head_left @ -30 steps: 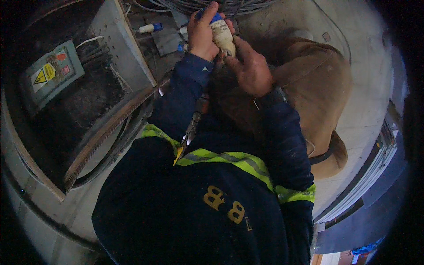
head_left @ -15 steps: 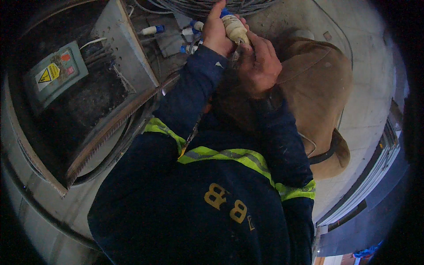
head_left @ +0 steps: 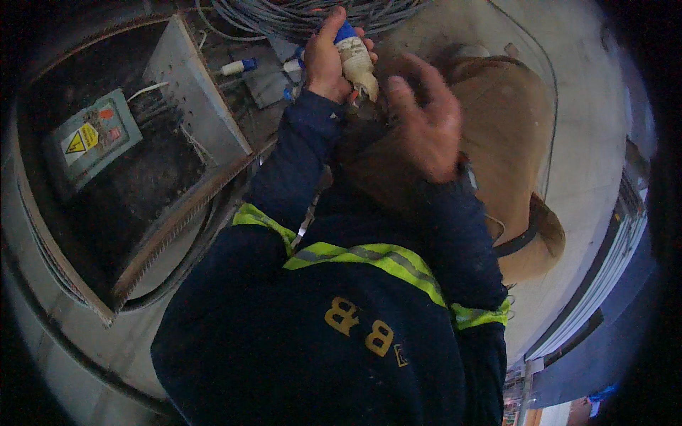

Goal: The person kneels on the floor and uses a metal rod to manipulate the internal components of a blue electrical connector. They then use a hammer to tap the connector and continue adjusting the wires inside.

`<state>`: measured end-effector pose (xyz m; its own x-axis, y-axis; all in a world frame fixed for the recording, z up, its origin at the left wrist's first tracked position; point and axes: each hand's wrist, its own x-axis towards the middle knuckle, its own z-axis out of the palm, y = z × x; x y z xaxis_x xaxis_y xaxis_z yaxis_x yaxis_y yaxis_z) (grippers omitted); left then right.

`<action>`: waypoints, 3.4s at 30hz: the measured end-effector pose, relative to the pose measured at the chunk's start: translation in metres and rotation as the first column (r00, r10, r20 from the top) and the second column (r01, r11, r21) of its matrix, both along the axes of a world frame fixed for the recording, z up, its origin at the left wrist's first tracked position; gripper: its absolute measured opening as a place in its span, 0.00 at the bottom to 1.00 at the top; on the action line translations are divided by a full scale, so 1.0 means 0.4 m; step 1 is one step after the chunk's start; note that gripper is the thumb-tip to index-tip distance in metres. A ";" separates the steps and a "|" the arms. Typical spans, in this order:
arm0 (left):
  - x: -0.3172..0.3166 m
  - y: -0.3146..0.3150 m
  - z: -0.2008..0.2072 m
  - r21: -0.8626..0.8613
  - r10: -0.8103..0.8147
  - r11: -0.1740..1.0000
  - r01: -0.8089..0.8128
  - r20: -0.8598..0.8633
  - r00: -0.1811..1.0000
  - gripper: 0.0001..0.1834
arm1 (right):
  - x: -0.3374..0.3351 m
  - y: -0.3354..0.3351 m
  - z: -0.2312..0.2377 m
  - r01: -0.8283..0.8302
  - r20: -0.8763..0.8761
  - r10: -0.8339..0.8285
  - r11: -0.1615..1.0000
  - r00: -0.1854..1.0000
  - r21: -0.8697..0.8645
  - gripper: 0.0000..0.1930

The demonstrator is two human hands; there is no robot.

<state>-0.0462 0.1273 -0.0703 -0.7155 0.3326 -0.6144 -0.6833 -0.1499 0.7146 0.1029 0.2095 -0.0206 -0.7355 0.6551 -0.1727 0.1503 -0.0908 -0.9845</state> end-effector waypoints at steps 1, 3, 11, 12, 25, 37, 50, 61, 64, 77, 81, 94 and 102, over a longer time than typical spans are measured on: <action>0.008 0.004 0.005 -0.008 -0.017 1.000 0.017 0.005 1.000 0.22 | 0.022 0.033 0.030 0.027 0.004 -0.027 0.999 1.000 -0.019 0.17; 0.017 -0.002 0.005 -0.029 -0.029 0.999 0.031 0.044 0.999 0.22 | 0.071 0.094 0.091 0.098 0.030 -0.095 0.987 0.995 -0.129 0.16; 0.115 0.075 0.054 -0.120 -0.046 0.991 0.059 0.109 0.993 0.22 | 0.272 0.202 0.113 0.370 0.222 -0.329 0.912 0.918 -0.177 0.17; 0.134 0.093 0.063 -0.109 -0.065 0.991 0.076 0.096 0.993 0.21 | 0.289 0.202 0.109 0.359 0.251 -0.315 0.921 0.915 -0.153 0.17; 0.195 0.145 0.079 -0.302 -0.239 0.917 0.259 0.103 0.966 0.45 | 0.319 0.181 0.093 0.436 0.238 -0.377 0.855 0.895 -0.282 0.16; 0.193 0.151 0.076 -0.037 -0.180 0.982 0.183 0.082 0.980 0.22 | 0.345 0.189 0.091 0.427 0.247 -0.361 0.847 0.899 -0.316 0.16; 0.198 0.111 0.069 0.081 -0.411 0.910 0.407 0.034 0.911 0.26 | 0.365 0.185 0.077 0.432 0.208 -0.380 0.831 0.901 -0.351 0.13; 0.253 -0.022 0.156 -0.729 -0.918 0.390 0.562 -0.260 0.300 0.30 | 0.384 0.192 0.061 0.411 0.305 -0.325 0.868 0.895 -0.278 0.13; 0.220 -0.027 0.114 -0.705 -0.893 0.447 0.551 -0.320 0.316 0.29 | 0.393 0.187 0.060 0.417 0.270 -0.340 0.850 0.901 -0.321 0.13; 0.102 -0.071 -0.141 -0.670 -0.841 0.515 0.535 -0.275 0.466 0.24 | 0.385 0.180 0.036 0.354 0.184 -0.310 0.886 0.933 -0.300 0.12; 0.138 -0.127 -0.167 -0.796 -0.942 0.328 0.509 -0.234 0.240 0.22 | 0.407 0.194 0.037 0.359 0.177 -0.319 0.884 0.931 -0.299 0.12; 0.108 -0.077 -0.095 -0.693 -0.971 0.234 0.682 -0.197 0.132 0.28 | 0.662 0.225 0.159 0.233 0.405 -0.396 0.888 0.824 0.396 0.12; 0.085 -0.097 -0.134 -0.800 -0.968 0.215 0.560 -0.251 0.014 0.22 | 0.655 0.044 0.181 -0.102 0.641 -0.202 0.909 0.740 0.405 0.23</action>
